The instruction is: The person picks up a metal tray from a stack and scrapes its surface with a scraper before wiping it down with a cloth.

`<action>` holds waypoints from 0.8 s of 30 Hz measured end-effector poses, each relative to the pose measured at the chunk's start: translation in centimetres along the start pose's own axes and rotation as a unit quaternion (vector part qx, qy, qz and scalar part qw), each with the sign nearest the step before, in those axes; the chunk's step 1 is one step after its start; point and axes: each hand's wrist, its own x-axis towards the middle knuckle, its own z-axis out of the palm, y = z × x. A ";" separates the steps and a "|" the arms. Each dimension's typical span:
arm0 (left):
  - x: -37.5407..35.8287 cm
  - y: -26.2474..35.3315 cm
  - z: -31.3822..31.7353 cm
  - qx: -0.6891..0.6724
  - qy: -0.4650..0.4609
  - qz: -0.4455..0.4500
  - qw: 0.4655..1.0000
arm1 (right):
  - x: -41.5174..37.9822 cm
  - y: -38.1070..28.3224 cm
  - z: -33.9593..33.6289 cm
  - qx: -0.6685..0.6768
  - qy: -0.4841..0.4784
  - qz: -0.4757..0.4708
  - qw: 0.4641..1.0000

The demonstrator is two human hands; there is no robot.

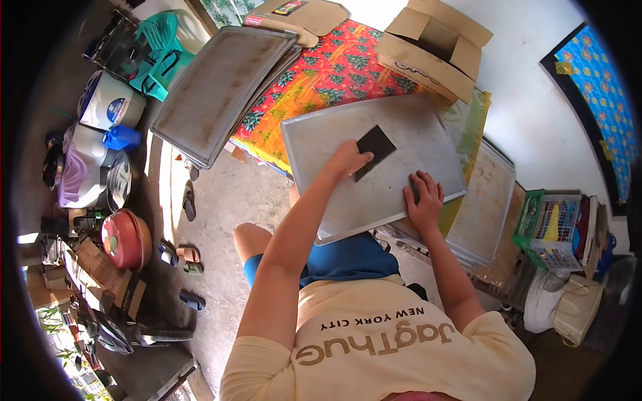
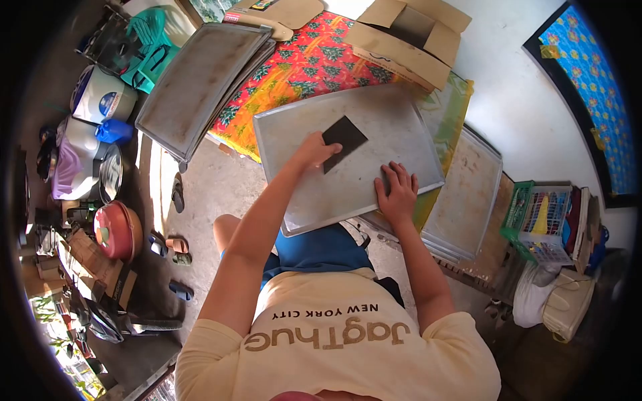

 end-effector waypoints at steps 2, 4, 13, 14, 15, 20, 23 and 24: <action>1.3 -2.1 1.6 -0.011 0.064 0.061 0.996 | -0.1 0.0 0.0 0.000 -0.004 0.002 1.000; 1.6 -1.9 1.9 0.005 0.074 0.089 0.993 | 0.2 0.0 -0.1 0.000 0.001 -0.001 1.000; 4.0 -1.7 3.1 0.004 0.098 0.071 0.993 | 0.1 0.0 -0.3 0.002 0.001 0.000 1.000; 4.3 -1.6 3.0 0.002 0.138 0.069 0.988 | 0.1 0.1 -0.2 0.001 0.001 0.000 1.000; 4.4 -1.6 2.9 0.001 0.177 0.067 0.982 | 0.1 0.0 0.0 0.000 0.001 0.002 1.000; 4.7 -1.2 2.6 -0.033 0.093 0.063 0.993 | 0.2 0.3 0.1 0.004 0.002 0.001 1.000; 4.0 -0.2 2.1 -0.023 0.009 0.020 0.999 | -0.1 0.1 0.1 0.008 0.002 0.006 1.000; 4.2 -0.3 2.2 -0.017 -0.005 0.019 1.000 | 0.1 0.0 -0.1 0.009 0.003 0.004 1.000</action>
